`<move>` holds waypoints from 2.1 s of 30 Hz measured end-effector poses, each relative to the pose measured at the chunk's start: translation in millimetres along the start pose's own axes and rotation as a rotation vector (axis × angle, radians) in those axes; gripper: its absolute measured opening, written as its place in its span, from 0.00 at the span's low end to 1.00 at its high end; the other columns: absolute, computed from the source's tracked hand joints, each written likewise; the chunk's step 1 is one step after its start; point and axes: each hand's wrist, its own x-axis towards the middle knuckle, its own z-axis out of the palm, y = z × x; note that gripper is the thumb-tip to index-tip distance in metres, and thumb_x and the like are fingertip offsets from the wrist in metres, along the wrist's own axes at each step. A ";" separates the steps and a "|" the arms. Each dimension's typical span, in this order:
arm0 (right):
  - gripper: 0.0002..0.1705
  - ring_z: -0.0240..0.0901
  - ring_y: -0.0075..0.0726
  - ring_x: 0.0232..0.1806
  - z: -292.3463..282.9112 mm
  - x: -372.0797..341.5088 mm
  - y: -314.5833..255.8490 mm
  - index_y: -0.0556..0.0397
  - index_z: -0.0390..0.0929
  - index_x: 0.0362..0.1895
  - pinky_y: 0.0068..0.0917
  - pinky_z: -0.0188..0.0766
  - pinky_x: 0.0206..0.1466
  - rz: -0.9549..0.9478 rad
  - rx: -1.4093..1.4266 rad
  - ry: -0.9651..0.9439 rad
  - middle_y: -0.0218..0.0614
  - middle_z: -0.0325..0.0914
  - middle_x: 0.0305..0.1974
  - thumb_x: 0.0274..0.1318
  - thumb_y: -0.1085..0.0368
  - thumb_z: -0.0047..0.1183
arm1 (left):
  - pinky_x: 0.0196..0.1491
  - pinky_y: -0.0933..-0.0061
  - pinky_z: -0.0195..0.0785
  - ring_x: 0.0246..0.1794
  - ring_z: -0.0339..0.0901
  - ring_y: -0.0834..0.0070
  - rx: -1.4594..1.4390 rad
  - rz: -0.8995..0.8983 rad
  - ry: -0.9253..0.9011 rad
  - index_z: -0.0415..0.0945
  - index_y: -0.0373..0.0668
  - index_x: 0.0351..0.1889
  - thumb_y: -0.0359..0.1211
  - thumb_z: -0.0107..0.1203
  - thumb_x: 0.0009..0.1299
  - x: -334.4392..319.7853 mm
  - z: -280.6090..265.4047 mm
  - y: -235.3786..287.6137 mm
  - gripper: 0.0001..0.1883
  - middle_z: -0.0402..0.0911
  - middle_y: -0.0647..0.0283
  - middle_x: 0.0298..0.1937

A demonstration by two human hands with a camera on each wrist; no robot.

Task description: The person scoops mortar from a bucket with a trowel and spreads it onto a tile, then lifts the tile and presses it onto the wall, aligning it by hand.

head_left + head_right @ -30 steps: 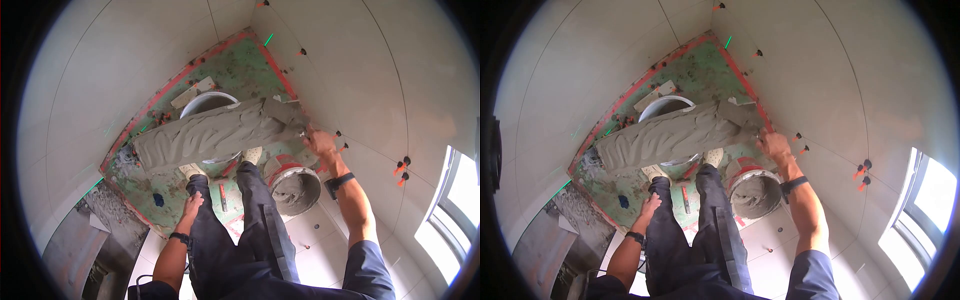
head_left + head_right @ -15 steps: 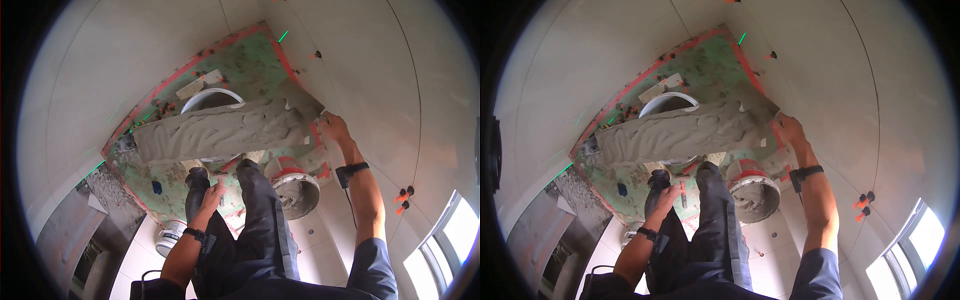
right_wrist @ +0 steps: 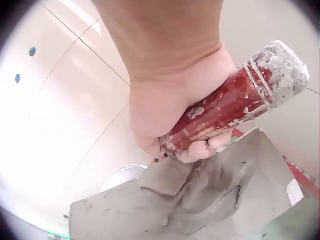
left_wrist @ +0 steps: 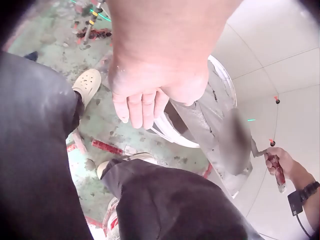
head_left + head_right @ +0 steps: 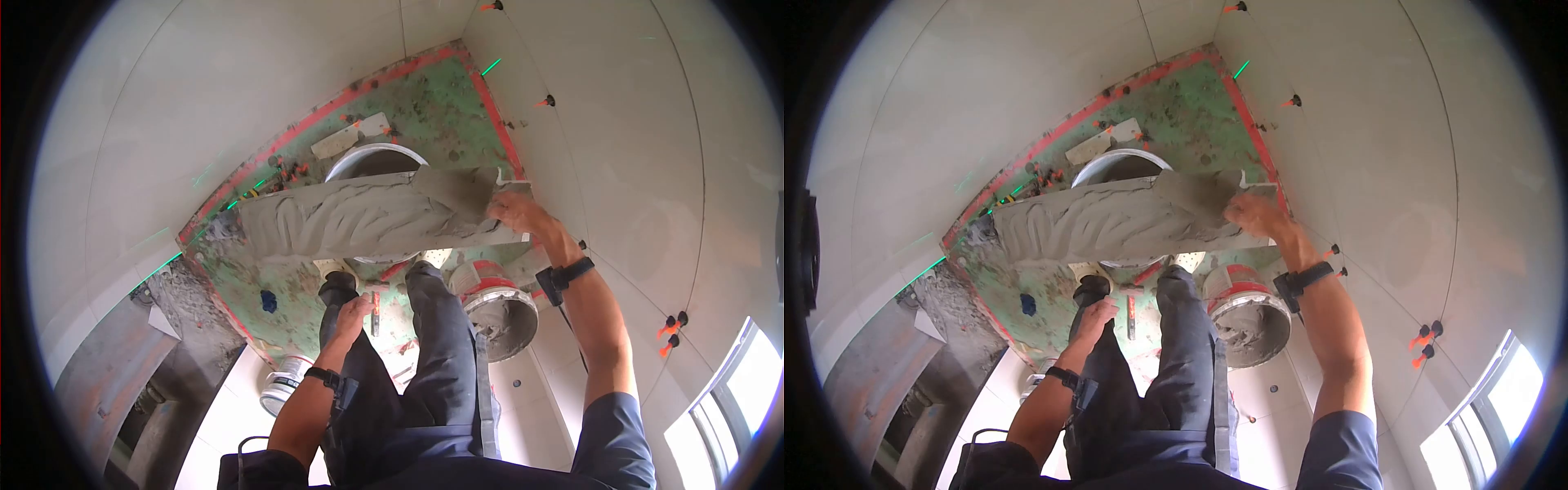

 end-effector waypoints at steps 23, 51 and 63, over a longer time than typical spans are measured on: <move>0.23 0.76 0.44 0.27 154.0 -51.8 -177.6 0.60 0.74 0.45 0.40 0.72 0.33 0.392 0.661 0.245 0.47 0.78 0.27 0.59 0.52 0.49 | 0.57 0.68 0.70 0.49 0.79 0.67 0.199 -0.119 -0.036 0.76 0.33 0.54 0.56 0.47 0.74 -12.3 -180.9 -18.0 0.32 0.83 0.54 0.47; 0.14 0.81 0.57 0.34 76.9 -141.9 -90.5 0.55 0.70 0.47 0.48 0.77 0.35 0.383 -0.522 0.387 0.50 0.80 0.37 0.59 0.62 0.45 | 0.52 0.70 0.70 0.43 0.79 0.69 0.284 -0.090 -0.076 0.77 0.33 0.53 0.57 0.49 0.73 -9.3 -98.2 -23.1 0.33 0.84 0.54 0.45; 0.21 0.80 0.57 0.37 83.3 -151.6 -85.9 0.54 0.70 0.48 0.48 0.76 0.40 0.416 -0.386 0.438 0.51 0.80 0.36 0.55 0.56 0.56 | 0.47 0.74 0.69 0.38 0.76 0.74 0.241 -0.163 0.016 0.77 0.33 0.52 0.54 0.53 0.72 -8.5 -139.7 -29.2 0.30 0.83 0.59 0.39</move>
